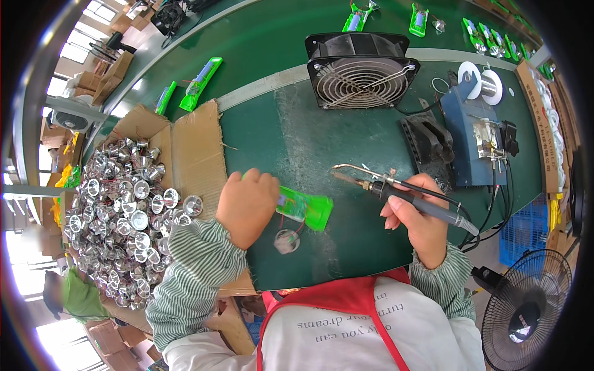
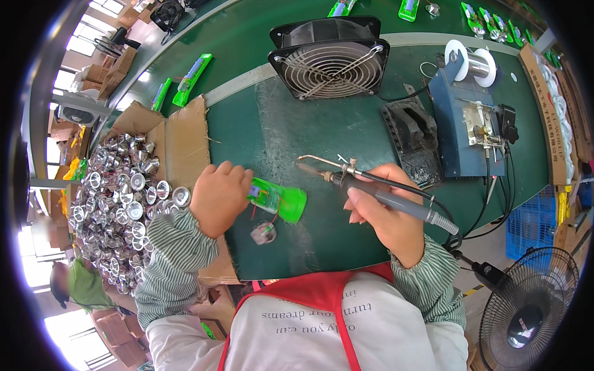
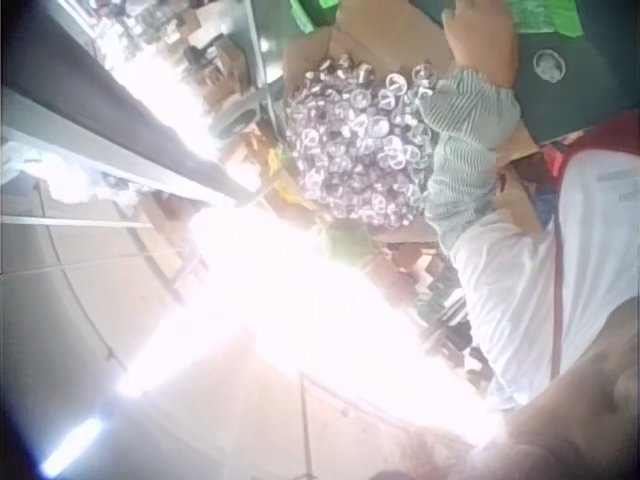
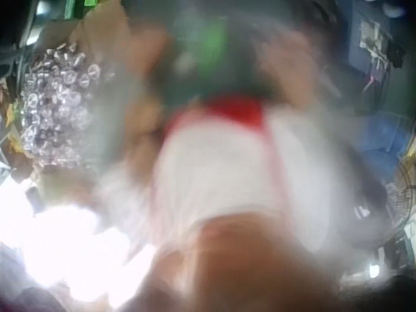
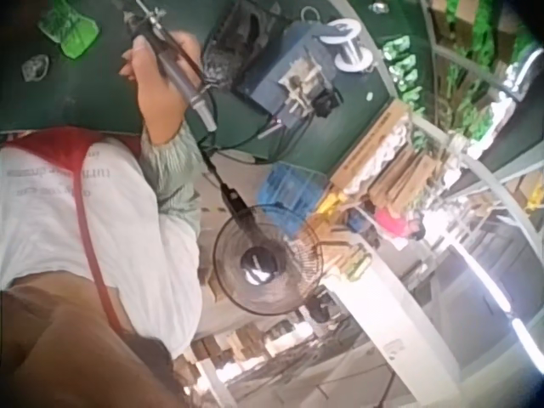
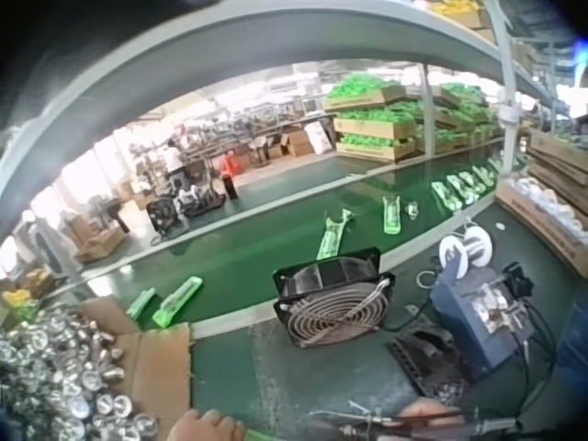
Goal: The person solders wires and electronic components onto LED circuit boards with a soldering iron, then attaches the LED housing.
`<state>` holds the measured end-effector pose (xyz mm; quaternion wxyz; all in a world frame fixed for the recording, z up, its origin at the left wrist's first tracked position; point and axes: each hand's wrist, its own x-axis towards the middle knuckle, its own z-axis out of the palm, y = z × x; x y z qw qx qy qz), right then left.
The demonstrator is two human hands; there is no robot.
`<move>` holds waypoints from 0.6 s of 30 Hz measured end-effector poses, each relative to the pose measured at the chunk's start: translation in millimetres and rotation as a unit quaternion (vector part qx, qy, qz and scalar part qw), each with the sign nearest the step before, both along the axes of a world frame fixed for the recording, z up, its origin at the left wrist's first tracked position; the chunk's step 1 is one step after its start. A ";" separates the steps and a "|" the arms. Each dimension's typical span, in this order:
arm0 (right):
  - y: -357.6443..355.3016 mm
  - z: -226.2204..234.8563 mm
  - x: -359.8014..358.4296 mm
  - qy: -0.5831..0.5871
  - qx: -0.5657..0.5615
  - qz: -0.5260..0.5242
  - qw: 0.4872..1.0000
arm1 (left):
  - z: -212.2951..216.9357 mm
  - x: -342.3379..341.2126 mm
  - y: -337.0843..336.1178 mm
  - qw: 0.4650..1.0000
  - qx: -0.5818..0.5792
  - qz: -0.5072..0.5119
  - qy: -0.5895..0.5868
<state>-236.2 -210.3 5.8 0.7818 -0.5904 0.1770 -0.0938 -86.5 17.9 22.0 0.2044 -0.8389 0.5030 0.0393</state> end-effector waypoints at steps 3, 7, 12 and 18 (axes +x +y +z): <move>-2.4 4.1 1.0 -0.019 -0.010 -0.013 1.000 | 5.8 -5.7 5.2 0.993 0.036 0.104 0.043; -1.0 11.3 -0.3 -0.043 -0.008 -0.006 0.999 | -0.5 -12.5 22.4 0.990 -0.033 0.136 0.034; 6.7 15.5 0.0 -0.053 0.002 0.037 0.998 | -7.5 -26.2 32.5 0.892 -0.382 0.119 0.209; 23.3 8.2 8.0 -0.048 -0.012 0.088 0.995 | -31.1 -36.5 25.7 0.775 -0.491 0.288 0.273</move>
